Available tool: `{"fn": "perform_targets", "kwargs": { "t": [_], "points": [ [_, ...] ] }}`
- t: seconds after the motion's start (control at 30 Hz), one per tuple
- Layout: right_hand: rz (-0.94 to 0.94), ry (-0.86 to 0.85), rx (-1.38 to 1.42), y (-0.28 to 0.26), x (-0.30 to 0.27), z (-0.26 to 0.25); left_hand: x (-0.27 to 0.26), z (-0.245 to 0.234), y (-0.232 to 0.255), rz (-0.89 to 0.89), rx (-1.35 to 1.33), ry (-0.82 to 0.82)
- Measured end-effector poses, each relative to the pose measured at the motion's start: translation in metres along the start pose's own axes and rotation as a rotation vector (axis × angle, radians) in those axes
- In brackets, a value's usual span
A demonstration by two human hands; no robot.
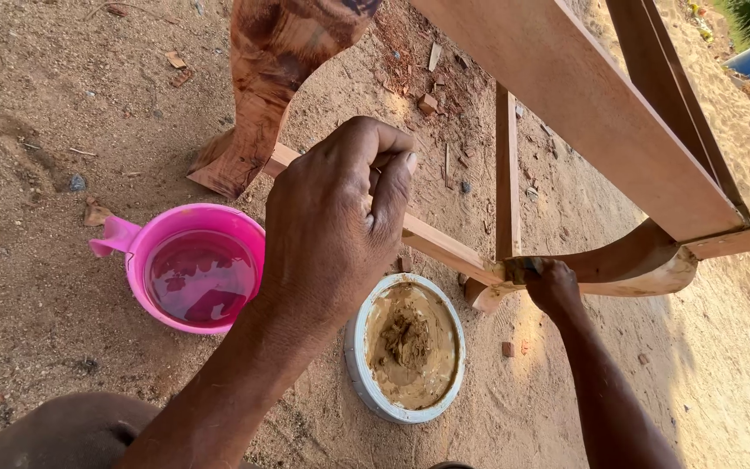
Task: Applying wood filler to gaps and joints on a wooden table frame using fingers and a small piece of sandpaper.
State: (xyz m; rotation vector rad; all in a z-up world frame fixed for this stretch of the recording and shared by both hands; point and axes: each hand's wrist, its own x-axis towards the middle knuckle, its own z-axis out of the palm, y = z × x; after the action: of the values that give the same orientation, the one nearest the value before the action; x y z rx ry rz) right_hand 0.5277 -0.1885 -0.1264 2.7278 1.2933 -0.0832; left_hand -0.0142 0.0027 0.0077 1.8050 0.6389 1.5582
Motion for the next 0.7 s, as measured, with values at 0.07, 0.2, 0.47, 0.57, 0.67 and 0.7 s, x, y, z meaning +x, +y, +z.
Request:
{"fn": "perform_targets", "kwargs": {
  "t": [0.07, 0.2, 0.47, 0.57, 0.67, 0.7],
  "points": [
    [0.113, 0.016, 0.063, -0.001, 0.002, -0.005, 0.000, 0.000, -0.001, 0.016, -0.011, 0.005],
    [0.315, -0.053, 0.043, -0.006, 0.014, -0.008, 0.000, 0.005, -0.005, 0.027, 0.007, 0.002],
    [0.352, -0.122, 0.018, -0.031, 0.031, 0.003, -0.001, 0.004, -0.005, 0.018, 0.031, 0.009],
    [0.362, -0.142, 0.021, -0.044, 0.029, 0.002, -0.002, 0.005, -0.006, 0.030, 0.020, 0.025],
    [0.396, -0.165, 0.058, -0.037, 0.036, 0.008, -0.003, 0.010, -0.006, 0.033, 0.004, 0.020],
    [0.407, -0.172, 0.081, -0.029, 0.042, 0.012, -0.004, 0.012, -0.006, 0.034, 0.002, 0.016]
  ]
}}
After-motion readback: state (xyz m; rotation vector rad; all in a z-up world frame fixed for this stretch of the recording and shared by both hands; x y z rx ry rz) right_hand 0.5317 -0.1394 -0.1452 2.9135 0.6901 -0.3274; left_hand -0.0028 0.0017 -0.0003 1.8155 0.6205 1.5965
